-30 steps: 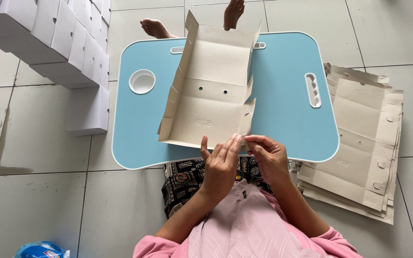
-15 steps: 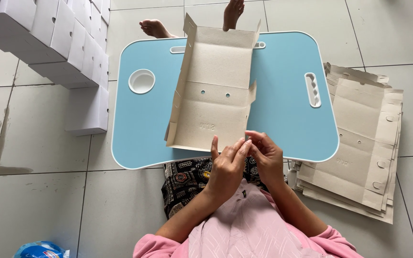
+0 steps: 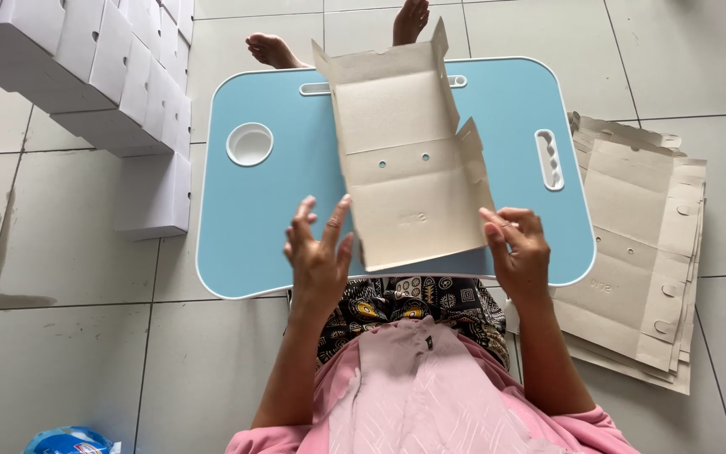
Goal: Assembling cardboard boxes from flat templates on a lap desk
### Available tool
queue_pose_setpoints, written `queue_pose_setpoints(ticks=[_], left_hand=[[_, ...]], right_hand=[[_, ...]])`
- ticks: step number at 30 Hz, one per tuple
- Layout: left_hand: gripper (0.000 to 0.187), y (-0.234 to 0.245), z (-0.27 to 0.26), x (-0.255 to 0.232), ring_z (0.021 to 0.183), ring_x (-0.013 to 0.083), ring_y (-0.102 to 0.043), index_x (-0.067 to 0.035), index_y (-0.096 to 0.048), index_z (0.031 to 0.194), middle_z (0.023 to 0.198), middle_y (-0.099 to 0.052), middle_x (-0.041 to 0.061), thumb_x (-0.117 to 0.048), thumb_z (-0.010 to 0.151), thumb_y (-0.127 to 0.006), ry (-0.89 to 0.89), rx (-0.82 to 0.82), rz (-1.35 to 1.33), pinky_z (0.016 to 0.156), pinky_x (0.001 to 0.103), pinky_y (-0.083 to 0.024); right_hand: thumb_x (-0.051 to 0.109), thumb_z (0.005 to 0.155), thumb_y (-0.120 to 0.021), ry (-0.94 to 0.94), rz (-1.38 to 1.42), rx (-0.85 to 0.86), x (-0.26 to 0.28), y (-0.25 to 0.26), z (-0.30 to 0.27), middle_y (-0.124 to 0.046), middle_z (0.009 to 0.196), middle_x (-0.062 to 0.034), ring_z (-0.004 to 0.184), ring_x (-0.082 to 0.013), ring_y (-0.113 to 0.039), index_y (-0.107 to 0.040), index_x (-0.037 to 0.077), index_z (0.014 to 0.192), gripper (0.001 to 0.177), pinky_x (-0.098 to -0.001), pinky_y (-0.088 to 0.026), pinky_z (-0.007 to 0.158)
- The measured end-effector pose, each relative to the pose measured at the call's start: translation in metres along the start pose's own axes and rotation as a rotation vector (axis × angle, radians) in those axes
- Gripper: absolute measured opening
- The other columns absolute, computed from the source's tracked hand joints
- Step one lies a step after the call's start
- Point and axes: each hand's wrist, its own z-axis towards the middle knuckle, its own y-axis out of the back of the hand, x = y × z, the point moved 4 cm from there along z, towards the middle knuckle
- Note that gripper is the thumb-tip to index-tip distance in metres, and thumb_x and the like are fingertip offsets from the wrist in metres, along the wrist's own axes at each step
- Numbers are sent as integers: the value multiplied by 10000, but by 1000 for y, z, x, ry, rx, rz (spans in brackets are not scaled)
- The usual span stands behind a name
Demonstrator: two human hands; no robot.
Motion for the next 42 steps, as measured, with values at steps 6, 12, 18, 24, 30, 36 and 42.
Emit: queue_pose_setpoints(ticks=[6, 12, 18, 24, 30, 36, 42], left_hand=[[496, -45, -16, -20, 1038, 305, -645, -302, -515, 1531, 1092, -632, 130, -368, 1040, -533, 32, 286, -307, 929, 510, -458], [425, -53, -21, -24, 727, 313, -744, -130, -538, 1334, 813, -728, 151, -418, 1025, -586, 130, 209, -469, 635, 413, -583], [360, -55, -30, -25, 617, 190, -650, -87, -627, 1247, 739, -733, 129, -16, 903, -709, 318, 165, -837, 543, 288, -507], [318, -64, -34, -33, 655, 101, -608, -59, -640, 1193, 761, -701, 88, 15, 899, -737, 462, 133, -1194, 593, 227, -506], [306, -68, -38, -39, 659, 82, -579, -35, -630, 1175, 755, -670, 91, 18, 899, -749, 525, 92, -1348, 594, 209, -481], [326, -67, -38, -48, 674, 79, -597, -24, -619, 1185, 753, -655, 86, 33, 888, -741, 506, 70, -1299, 603, 206, -496], [525, -74, -40, -45, 691, 89, -630, -24, -538, 1359, 803, -658, 94, 18, 885, -758, 507, 60, -1340, 636, 225, -572]], right_hand=[[470, 1117, -391, 287, -290, -132, 70, 8, 0, -561, 1364, -140, 1279, -333, -519, -667, 94, 1401, 546, -438, -319, 1052], [484, 981, -634, 385, -186, 145, 108, -37, -25, -675, 1262, -55, 1181, -217, -626, -648, 158, 1398, 529, -472, -257, 1121], [344, 966, -700, 391, -197, 132, 111, -39, -23, -715, 1120, -52, 1101, -212, -668, -690, 132, 1328, 420, -494, -273, 1122], [238, 998, -658, 367, -174, 103, 111, -34, -20, -729, 1033, -29, 1059, -190, -682, -703, 105, 1308, 341, -474, -286, 1121], [196, 994, -668, 347, -126, 76, 116, -27, -14, -730, 978, -27, 1034, -186, -693, -727, 85, 1248, 284, -454, -306, 1095], [184, 990, -668, 362, -145, 91, 117, -32, -17, -727, 976, -12, 1034, -178, -687, -731, 103, 1237, 268, -457, -301, 1092], [185, 981, -676, 361, -159, 85, 117, -33, -18, -703, 936, -7, 1002, -184, -680, -742, 122, 1211, 248, -449, -315, 1071]])
